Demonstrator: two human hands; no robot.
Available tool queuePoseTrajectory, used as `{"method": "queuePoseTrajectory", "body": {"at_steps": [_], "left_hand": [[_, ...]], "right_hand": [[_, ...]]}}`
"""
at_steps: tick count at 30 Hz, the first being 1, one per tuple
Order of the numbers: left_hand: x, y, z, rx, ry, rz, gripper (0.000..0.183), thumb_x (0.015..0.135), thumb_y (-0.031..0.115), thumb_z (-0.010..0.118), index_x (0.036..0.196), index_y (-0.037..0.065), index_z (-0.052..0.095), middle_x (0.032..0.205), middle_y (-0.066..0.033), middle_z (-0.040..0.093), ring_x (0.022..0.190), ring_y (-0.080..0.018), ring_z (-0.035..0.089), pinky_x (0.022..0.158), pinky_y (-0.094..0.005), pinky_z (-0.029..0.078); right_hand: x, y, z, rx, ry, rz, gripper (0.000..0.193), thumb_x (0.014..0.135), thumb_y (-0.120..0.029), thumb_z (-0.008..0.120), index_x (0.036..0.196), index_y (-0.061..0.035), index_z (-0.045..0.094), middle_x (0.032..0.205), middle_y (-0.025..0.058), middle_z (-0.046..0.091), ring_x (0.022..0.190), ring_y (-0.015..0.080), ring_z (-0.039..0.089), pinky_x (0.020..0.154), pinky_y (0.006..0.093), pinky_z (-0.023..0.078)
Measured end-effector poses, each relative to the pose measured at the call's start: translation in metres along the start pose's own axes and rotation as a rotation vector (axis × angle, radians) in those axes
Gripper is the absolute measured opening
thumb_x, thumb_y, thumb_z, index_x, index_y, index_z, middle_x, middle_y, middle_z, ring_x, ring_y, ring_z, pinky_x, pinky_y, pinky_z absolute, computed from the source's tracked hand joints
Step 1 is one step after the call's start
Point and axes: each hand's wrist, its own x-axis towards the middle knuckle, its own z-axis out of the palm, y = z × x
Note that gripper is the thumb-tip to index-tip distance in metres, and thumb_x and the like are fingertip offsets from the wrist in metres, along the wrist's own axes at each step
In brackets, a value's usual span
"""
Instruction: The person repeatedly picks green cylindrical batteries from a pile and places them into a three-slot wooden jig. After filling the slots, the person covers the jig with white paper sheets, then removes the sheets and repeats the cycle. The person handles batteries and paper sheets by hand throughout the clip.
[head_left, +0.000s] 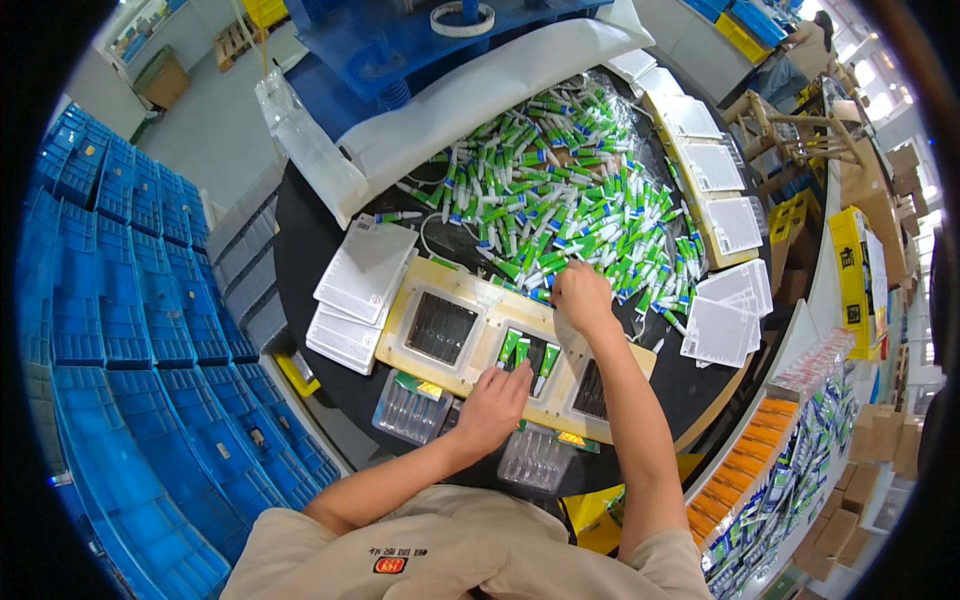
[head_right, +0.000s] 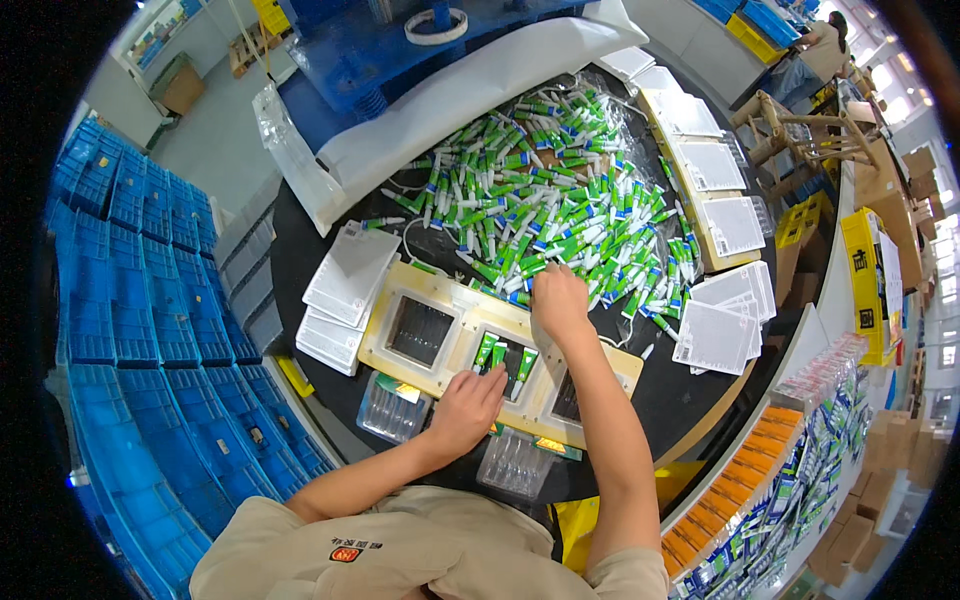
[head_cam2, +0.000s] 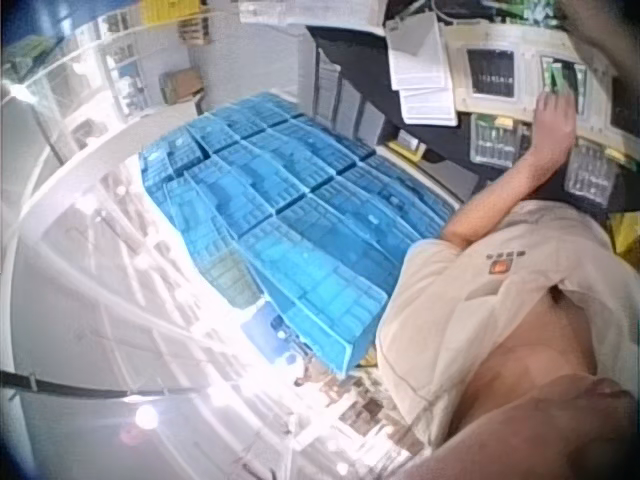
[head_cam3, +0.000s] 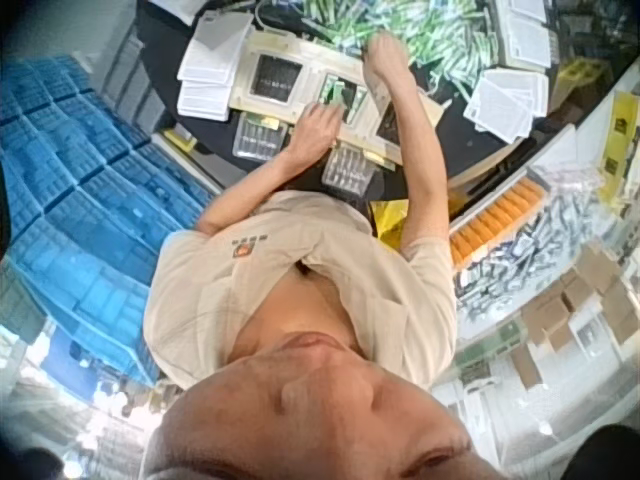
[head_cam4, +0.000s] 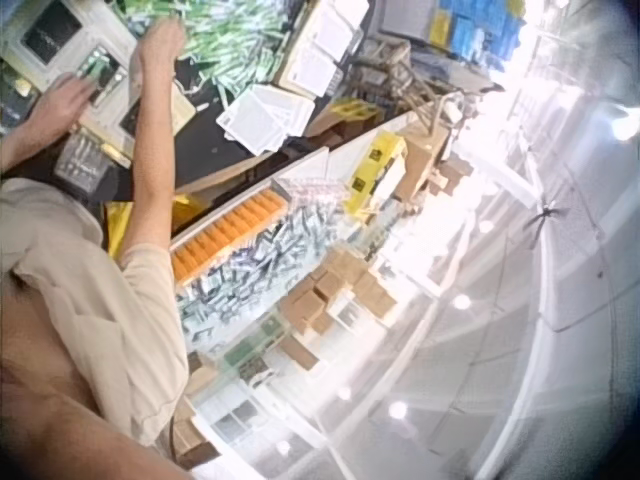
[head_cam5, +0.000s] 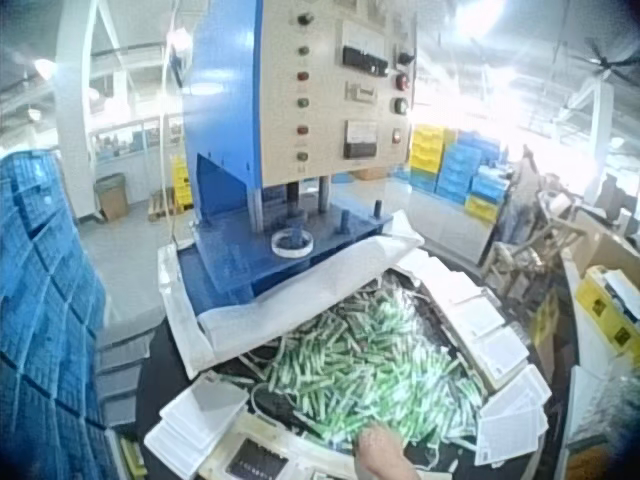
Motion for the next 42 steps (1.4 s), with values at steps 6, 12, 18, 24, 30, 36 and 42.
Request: {"method": "queuePoseTrajectory", "body": {"at_steps": [6, 12, 18, 24, 30, 36, 42], "left_hand": [[0.0, -0.018, -0.003, -0.053, 0.02, -0.002, 0.036, 0.089, 0.022, 0.072, 0.118, 0.001, 0.069, 0.134, -0.0085, 0.065, 0.106, -0.0219, 0.061, 0.099, -0.0402, 0.042], [0.006, -0.033, -0.013, -0.11, 0.059, 0.078, 0.032, 0.091, 0.025, 0.071, 0.115, 0.004, 0.071, 0.13, -0.0073, 0.067, 0.118, -0.0223, 0.06, 0.109, -0.0481, 0.037], [0.025, -0.061, -0.028, -0.183, 0.184, -0.031, 0.021, 0.09, 0.016, 0.071, 0.108, 0.005, 0.071, 0.112, -0.0072, 0.071, 0.11, -0.0239, 0.064, 0.114, -0.0534, 0.035], [0.07, -0.082, -0.031, -0.269, 0.248, -0.055, 0.018, 0.088, 0.013, 0.071, 0.105, 0.006, 0.07, 0.106, -0.007, 0.071, 0.103, -0.0265, 0.064, 0.108, -0.0492, 0.041], [0.141, -0.095, 0.004, -0.201, 0.099, -0.083, 0.013, 0.086, 0.017, 0.074, 0.091, 0.006, 0.07, 0.093, -0.0088, 0.065, 0.093, -0.0293, 0.063, 0.085, -0.0434, 0.051], [0.174, -0.102, 0.03, 0.082, -0.08, -0.011, 0.015, 0.083, 0.018, 0.077, 0.087, 0.005, 0.071, 0.099, -0.0104, 0.065, 0.097, -0.0303, 0.064, 0.08, -0.0432, 0.053], [0.105, -0.101, -0.035, -0.458, 0.229, -0.293, 0.022, 0.087, 0.016, 0.076, 0.105, 0.004, 0.074, 0.094, -0.0129, 0.072, 0.087, -0.0298, 0.071, 0.075, -0.0379, 0.055]], "right_hand": [[-0.07, -0.017, -0.038, 0.323, 0.166, 0.216, 0.022, 0.087, -0.017, 0.077, 0.098, -0.0004, 0.067, 0.089, 0.0172, 0.069, 0.079, 0.0354, 0.069, 0.068, 0.0459, 0.053], [-0.148, -0.067, -0.009, 0.323, 0.44, -0.039, 0.018, 0.084, -0.006, 0.079, 0.098, -0.0011, 0.07, 0.08, 0.0129, 0.065, 0.069, 0.0305, 0.064, 0.062, 0.0401, 0.052], [-0.142, -0.089, 0.019, 0.229, 0.545, -0.059, 0.021, 0.083, -0.007, 0.079, 0.1, -0.001, 0.07, 0.081, 0.0123, 0.064, 0.07, 0.0287, 0.064, 0.06, 0.0376, 0.052], [-0.148, -0.089, 0.011, 0.265, 0.475, -0.107, 0.029, 0.074, 0.004, 0.074, 0.103, 0.0013, 0.07, 0.097, 0.0141, 0.065, 0.085, 0.0317, 0.065, 0.07, 0.0396, 0.054], [-0.125, -0.071, 0.002, 0.23, 0.504, -0.232, 0.036, 0.068, 0.01, 0.064, 0.103, 0.0008, 0.07, 0.106, 0.0152, 0.07, 0.094, 0.0338, 0.068, 0.081, 0.0421, 0.056], [-0.023, 0.004, -0.003, -0.123, 0.324, -0.002, 0.014, 0.077, -0.002, 0.067, 0.09, -0.0023, 0.071, 0.103, 0.0128, 0.064, 0.1, 0.0315, 0.059, 0.087, 0.0431, 0.049], [-0.049, 0.012, -0.022, 0.057, 0.251, 0.042, 0.014, 0.079, -0.01, 0.079, 0.089, -0.0052, 0.07, 0.093, 0.0111, 0.066, 0.084, 0.0297, 0.067, 0.073, 0.0419, 0.053]]}}
